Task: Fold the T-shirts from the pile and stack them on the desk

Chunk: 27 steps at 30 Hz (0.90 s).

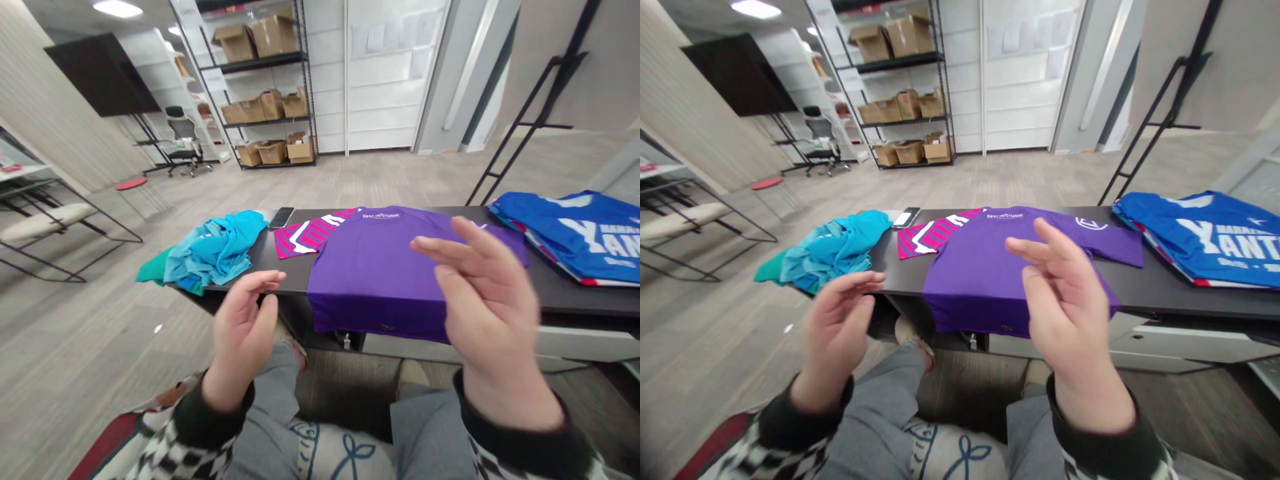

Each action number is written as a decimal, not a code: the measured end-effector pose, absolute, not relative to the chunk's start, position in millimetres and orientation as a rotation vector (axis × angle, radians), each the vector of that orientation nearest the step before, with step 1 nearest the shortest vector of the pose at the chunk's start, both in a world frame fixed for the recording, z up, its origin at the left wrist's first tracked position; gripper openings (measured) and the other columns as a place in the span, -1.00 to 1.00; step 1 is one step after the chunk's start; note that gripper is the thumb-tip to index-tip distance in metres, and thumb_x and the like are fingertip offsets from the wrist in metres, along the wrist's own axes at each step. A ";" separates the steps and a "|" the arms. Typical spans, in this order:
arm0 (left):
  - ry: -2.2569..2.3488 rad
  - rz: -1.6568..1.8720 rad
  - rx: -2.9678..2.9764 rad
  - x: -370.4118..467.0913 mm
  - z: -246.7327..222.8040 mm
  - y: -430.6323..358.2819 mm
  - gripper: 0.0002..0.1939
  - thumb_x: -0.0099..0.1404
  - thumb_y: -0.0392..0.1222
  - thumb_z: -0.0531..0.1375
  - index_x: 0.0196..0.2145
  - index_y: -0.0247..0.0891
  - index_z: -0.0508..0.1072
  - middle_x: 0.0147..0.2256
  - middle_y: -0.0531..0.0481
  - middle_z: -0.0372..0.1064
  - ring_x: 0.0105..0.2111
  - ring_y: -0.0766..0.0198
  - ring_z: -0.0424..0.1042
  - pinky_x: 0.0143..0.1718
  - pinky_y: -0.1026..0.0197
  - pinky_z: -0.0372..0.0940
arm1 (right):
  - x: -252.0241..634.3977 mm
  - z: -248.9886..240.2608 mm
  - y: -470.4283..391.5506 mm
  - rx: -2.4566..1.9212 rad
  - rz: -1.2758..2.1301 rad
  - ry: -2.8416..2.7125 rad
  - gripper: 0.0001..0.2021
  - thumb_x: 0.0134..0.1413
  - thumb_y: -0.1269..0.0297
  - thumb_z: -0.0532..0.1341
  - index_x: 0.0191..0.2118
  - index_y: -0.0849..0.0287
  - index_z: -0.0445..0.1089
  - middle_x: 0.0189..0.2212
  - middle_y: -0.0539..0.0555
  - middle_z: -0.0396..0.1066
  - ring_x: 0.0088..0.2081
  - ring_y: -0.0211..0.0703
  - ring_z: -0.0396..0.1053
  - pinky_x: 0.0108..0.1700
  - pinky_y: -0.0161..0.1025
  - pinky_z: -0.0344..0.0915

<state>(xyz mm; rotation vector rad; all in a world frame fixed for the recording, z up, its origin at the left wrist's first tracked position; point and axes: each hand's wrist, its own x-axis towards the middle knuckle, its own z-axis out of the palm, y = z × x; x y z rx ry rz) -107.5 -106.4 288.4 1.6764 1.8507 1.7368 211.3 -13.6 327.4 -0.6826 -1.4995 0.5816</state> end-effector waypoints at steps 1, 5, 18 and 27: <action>1.886 1.670 1.643 -105.9 271.6 -98.0 -0.71 0.53 -0.05 0.27 0.10 -0.15 0.64 0.07 -0.21 0.66 0.06 -0.02 0.66 0.20 -0.10 0.57 | 202.7 311.1 -2.2 -0.715 0.646 -1.511 -0.52 0.56 0.28 0.27 0.48 -0.09 0.42 0.12 0.15 0.67 0.19 0.08 0.66 0.35 0.24 0.54; 1.966 1.399 1.397 -98.7 204.3 -72.0 -0.72 0.49 0.02 0.21 -0.09 -0.19 0.64 -0.15 -0.17 0.68 -0.11 0.02 0.67 0.05 0.01 0.53 | 184.4 257.4 25.4 -0.872 0.944 -1.628 -0.63 0.54 0.21 0.24 0.32 0.11 0.54 -0.05 0.14 0.72 -0.12 -0.04 0.71 0.08 0.03 0.65; 1.688 1.096 1.096 -108.4 154.2 -31.5 -0.39 0.11 0.37 0.44 -0.18 -0.22 0.55 -0.47 0.07 0.42 -0.50 0.26 0.32 -0.44 0.18 0.16 | 157.3 217.8 -13.6 -1.036 1.064 -2.838 -0.58 0.52 0.22 0.24 0.32 0.26 0.61 0.05 0.30 0.74 0.02 0.11 0.70 0.08 -0.11 0.48; 1.869 0.922 1.347 -126.8 156.1 -55.8 -0.19 0.21 0.36 0.31 0.20 -0.30 0.57 -0.45 0.10 0.48 -0.45 0.13 0.47 -0.34 0.12 0.32 | 142.3 201.6 -67.6 -0.977 1.134 -3.071 -0.53 0.47 -0.05 0.25 0.21 0.17 0.65 0.01 0.28 0.76 -0.02 0.20 0.73 -0.14 -0.09 0.51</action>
